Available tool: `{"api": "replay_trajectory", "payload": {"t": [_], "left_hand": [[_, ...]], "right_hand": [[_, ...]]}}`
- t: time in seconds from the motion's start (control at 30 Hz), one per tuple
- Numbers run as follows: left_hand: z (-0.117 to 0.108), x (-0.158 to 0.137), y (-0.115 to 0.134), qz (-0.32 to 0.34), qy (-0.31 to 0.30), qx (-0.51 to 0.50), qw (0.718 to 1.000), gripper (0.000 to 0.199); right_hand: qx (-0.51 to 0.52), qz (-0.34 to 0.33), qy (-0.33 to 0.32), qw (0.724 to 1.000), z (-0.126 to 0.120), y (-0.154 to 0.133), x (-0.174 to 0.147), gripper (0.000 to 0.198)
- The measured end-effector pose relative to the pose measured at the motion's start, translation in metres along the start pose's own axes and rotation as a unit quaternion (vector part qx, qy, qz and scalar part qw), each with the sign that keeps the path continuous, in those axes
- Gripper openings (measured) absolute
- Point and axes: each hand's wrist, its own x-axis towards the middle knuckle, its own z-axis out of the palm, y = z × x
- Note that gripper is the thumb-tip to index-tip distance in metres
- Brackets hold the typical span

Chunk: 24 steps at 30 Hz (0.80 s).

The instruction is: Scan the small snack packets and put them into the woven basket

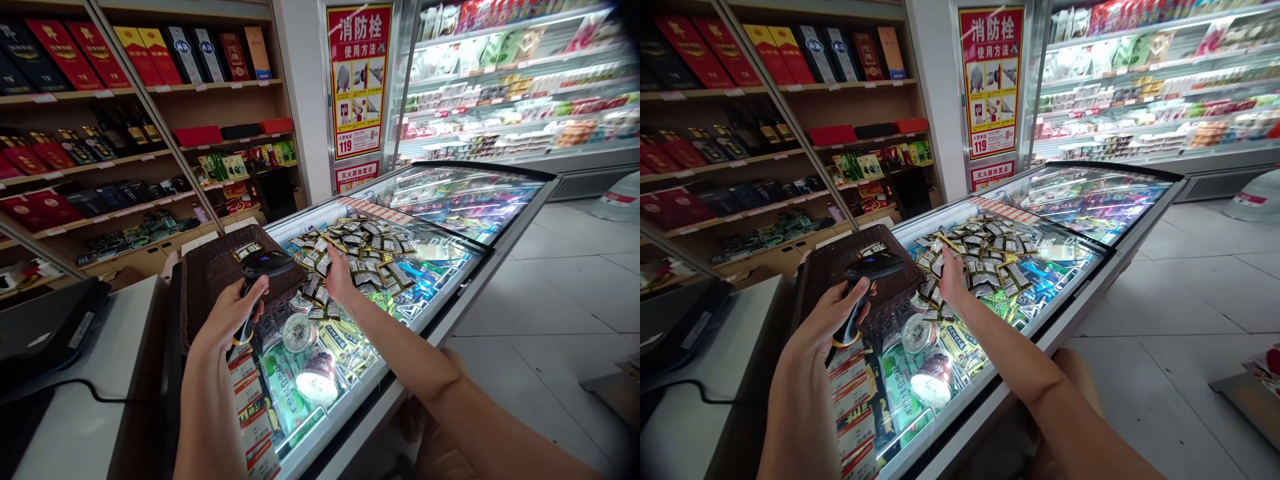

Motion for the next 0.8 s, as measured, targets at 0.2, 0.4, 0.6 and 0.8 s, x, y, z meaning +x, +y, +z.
{"api": "replay_trajectory", "payload": {"t": [0.2,0.4,0.6,0.8], "left_hand": [[-0.009,0.002,-0.004,-0.003,0.016,0.007,1.0,0.063],[-0.042,0.002,-0.02,-0.005,0.084,0.02,0.996,0.062],[-0.081,-0.012,-0.032,-0.053,0.235,0.001,0.971,0.064],[-0.109,-0.027,-0.046,-0.067,0.288,-0.066,0.953,0.066]], "right_hand": [[-0.127,-0.061,0.213,0.967,-0.011,-0.024,0.003,0.056],[-0.268,-0.117,0.283,0.913,-0.025,-0.035,0.009,0.05],[-0.338,-0.29,0.141,0.884,0.003,-0.023,-0.004,0.04],[-0.433,-0.309,-0.173,0.829,0.101,0.007,0.015,0.03]]}}
